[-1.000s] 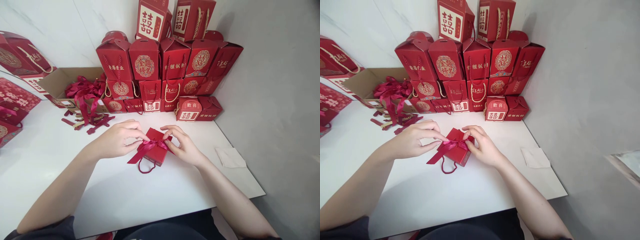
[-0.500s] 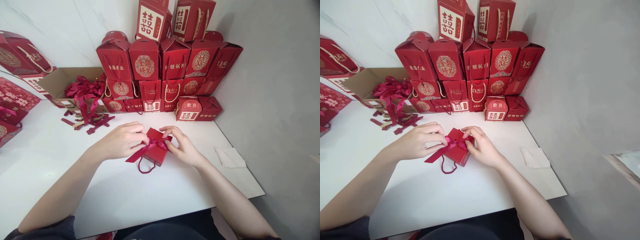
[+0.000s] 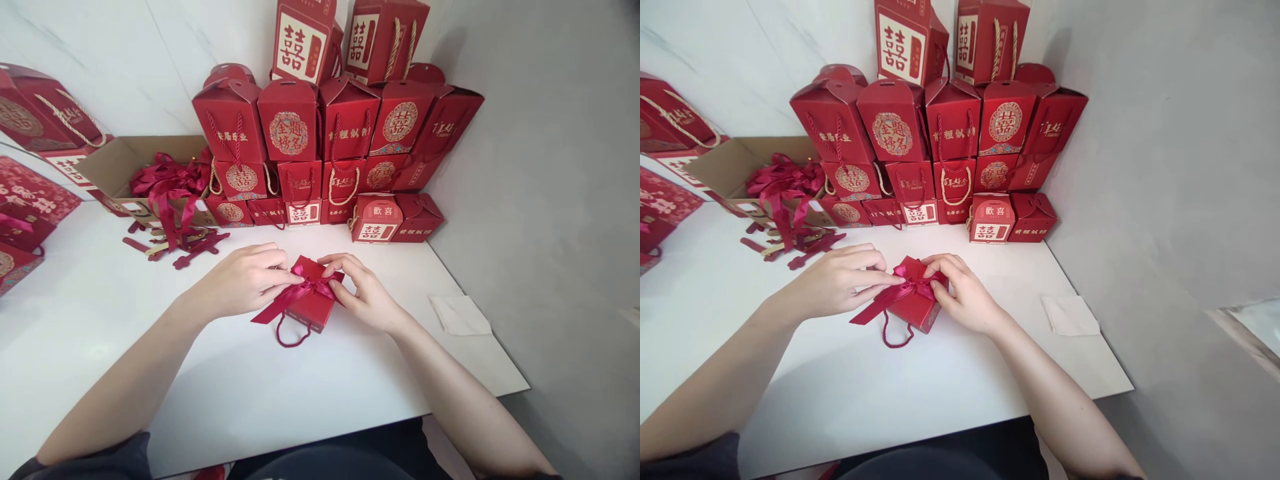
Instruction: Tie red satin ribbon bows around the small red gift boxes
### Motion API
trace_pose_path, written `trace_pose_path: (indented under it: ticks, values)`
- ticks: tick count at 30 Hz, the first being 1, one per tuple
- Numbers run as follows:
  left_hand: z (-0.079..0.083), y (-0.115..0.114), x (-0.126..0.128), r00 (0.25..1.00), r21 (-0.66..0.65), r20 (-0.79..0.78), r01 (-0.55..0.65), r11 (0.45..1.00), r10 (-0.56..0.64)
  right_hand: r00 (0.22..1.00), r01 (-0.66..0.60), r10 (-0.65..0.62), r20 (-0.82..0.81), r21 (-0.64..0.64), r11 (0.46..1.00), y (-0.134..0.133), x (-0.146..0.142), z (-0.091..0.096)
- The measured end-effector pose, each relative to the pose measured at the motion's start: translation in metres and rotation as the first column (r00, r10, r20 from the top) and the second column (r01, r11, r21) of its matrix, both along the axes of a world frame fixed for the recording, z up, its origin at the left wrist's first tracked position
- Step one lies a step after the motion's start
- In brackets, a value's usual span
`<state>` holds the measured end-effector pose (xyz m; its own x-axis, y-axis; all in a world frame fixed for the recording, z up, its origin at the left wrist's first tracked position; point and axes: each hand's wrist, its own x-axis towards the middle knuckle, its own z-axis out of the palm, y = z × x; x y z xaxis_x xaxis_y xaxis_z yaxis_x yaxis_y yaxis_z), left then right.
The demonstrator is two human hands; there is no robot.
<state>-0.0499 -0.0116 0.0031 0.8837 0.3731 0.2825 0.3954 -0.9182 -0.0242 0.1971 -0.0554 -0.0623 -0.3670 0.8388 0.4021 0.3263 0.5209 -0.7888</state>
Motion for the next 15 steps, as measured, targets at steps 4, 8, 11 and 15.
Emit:
trace_pose_path:
  ticks: [4, 8, 11, 15]
  values:
    - [-0.0021, 0.0015, 0.0002, 0.999, 0.039, -0.021, -0.034, 0.999, 0.035, 1.000, -0.020, 0.020, -0.003, 0.002, 1.000, -0.0004, -0.0003, 0.0000]
    - [-0.0035, 0.0008, 0.0011, 0.992, 0.078, -0.075, -0.099, 0.992, 0.105, 1.000, -0.017, 0.017, -0.006, 0.002, 1.000, -0.0006, -0.0006, -0.0001]
    - [-0.0048, -0.0007, 0.0028, 0.988, 0.111, -0.076, -0.125, 0.986, 0.134, 1.000, -0.015, 0.015, -0.018, -0.011, 1.000, -0.0006, -0.0004, 0.0008]
    - [-0.0050, -0.0022, 0.0055, 0.991, 0.087, -0.047, -0.121, 0.989, 0.126, 0.999, -0.013, 0.011, -0.035, -0.054, 0.998, -0.0013, 0.0017, 0.0045]
